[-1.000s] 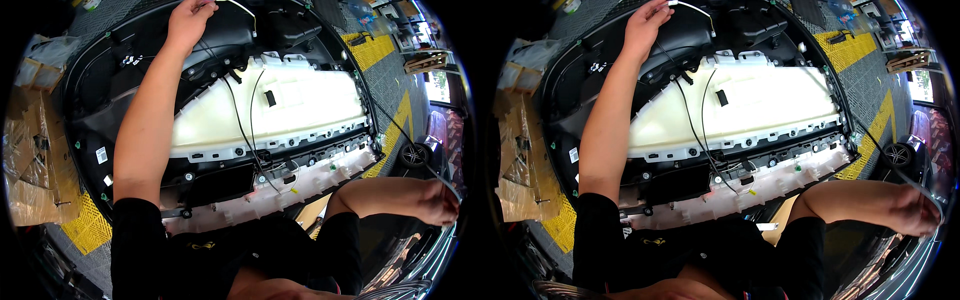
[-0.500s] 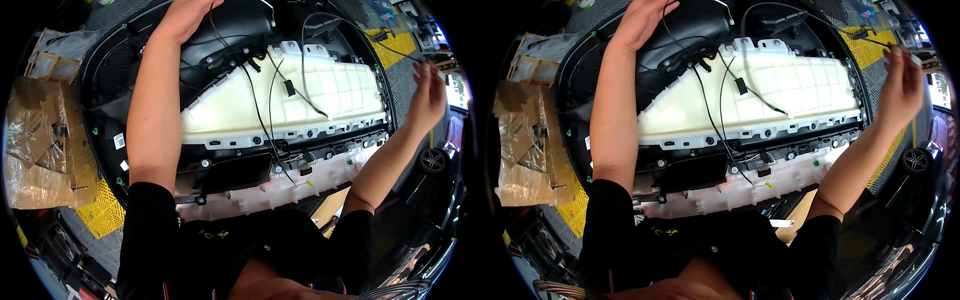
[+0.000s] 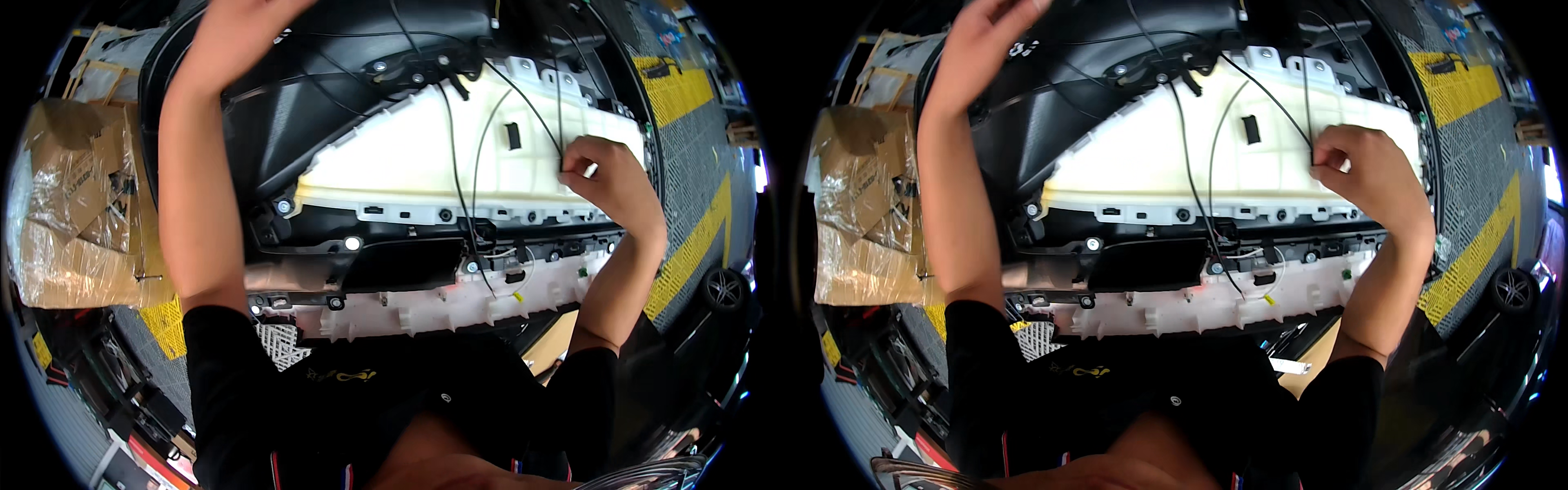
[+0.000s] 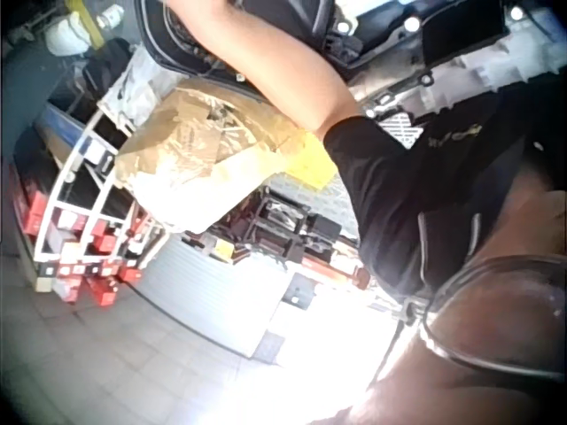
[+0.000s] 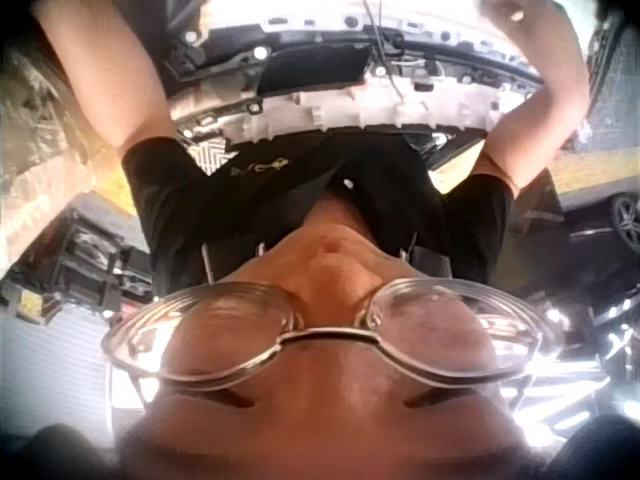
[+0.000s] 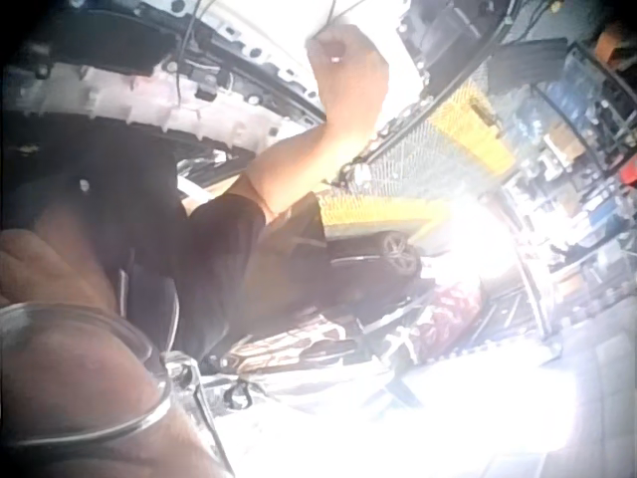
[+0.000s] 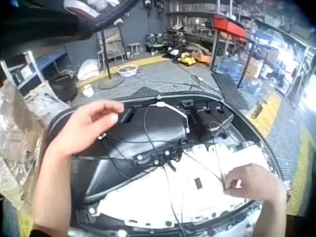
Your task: The person prepares electrical components from a package and installs them onto the interior side of a car door panel by connecting wires and mounting a small control module.
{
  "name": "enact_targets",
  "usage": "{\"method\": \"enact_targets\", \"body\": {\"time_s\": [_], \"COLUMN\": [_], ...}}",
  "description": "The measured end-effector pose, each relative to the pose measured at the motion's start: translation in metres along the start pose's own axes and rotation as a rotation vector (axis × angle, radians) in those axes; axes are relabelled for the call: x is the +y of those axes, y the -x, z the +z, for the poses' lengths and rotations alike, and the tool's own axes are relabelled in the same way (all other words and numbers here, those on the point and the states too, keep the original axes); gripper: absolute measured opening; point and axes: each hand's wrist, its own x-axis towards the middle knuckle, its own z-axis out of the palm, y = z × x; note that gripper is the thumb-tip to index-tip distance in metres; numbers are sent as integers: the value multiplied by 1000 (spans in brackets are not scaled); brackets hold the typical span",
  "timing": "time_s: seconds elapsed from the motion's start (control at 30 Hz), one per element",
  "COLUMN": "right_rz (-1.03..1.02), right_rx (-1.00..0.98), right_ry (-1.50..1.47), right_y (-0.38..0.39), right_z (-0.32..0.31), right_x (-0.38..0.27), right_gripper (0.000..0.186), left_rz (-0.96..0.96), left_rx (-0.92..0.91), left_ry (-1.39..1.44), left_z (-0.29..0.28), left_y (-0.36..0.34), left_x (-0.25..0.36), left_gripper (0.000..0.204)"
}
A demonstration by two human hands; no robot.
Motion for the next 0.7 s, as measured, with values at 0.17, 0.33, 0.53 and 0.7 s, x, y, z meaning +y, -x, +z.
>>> {"method": "enact_targets", "body": {"time_s": [0.17, 0.33, 0.53, 0.7], "right_rz": [34, -107, -111, -203], "right_rx": [69, 161, 130, 169], "right_ry": [166, 80, -726, -841], "right_y": [7, -2, -12, -24], "right_z": [4, 1, -1, 12], "right_x": [-17, -10, 6, 8], "right_gripper": [22, 17, 25, 28], "left_rz": [355, 344, 161, 159], "left_rx": [-220, -247, -93, 7], "left_ry": [-409, -367, -485, -476], "left_z": [45, 102, 162, 174], "left_y": [39, 63, 15, 19], "left_x": [6, 44, 45, 31], "left_gripper": [22, 18, 20, 21]}}
